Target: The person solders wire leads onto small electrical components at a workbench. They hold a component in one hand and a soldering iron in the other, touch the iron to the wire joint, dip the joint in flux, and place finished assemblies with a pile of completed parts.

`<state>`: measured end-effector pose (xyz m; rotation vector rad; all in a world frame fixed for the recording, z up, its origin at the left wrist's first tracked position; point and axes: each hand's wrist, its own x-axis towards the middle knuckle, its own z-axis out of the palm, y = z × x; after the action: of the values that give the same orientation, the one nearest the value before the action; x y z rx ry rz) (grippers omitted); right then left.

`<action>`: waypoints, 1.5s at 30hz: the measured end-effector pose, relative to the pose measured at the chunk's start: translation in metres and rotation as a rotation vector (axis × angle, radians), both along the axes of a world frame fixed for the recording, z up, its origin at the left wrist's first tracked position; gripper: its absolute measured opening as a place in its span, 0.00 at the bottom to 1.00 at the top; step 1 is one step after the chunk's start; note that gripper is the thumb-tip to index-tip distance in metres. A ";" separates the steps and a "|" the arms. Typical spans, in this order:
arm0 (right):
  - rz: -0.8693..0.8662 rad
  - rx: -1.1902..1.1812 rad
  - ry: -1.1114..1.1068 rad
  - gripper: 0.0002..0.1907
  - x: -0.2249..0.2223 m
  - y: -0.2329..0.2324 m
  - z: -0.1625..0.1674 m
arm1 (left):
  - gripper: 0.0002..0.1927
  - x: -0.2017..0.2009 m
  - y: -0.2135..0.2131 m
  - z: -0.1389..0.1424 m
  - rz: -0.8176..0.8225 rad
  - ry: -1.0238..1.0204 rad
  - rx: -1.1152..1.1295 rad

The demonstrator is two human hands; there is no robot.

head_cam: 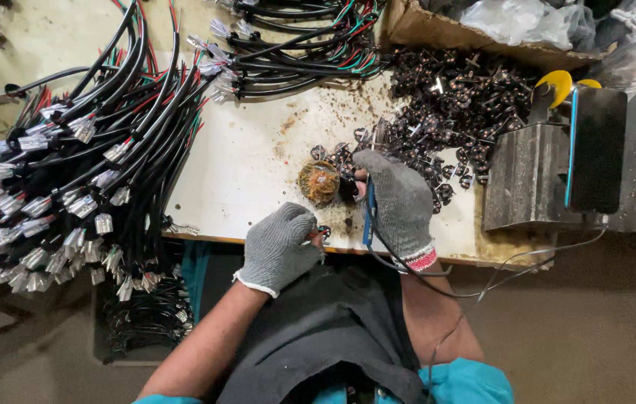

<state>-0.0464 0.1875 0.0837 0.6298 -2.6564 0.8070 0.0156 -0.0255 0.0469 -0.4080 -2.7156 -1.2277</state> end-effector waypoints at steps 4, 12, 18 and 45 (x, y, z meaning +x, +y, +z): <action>-0.020 0.045 0.003 0.21 0.002 -0.004 -0.002 | 0.11 0.000 -0.002 -0.003 -0.005 0.028 0.027; -0.040 0.019 0.084 0.20 0.030 0.013 -0.021 | 0.11 -0.003 0.000 -0.002 -0.002 0.009 -0.005; -0.115 -0.062 0.032 0.16 0.053 0.021 -0.038 | 0.14 0.006 -0.003 -0.011 0.000 0.023 0.095; -0.165 -0.194 -0.096 0.11 0.047 0.033 -0.036 | 0.23 -0.106 0.026 0.062 0.012 0.563 -0.178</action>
<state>0.0007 0.2207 0.0475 0.3262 -2.6276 1.0519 -0.0902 0.0006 0.1086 -0.6433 -2.3303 -0.7221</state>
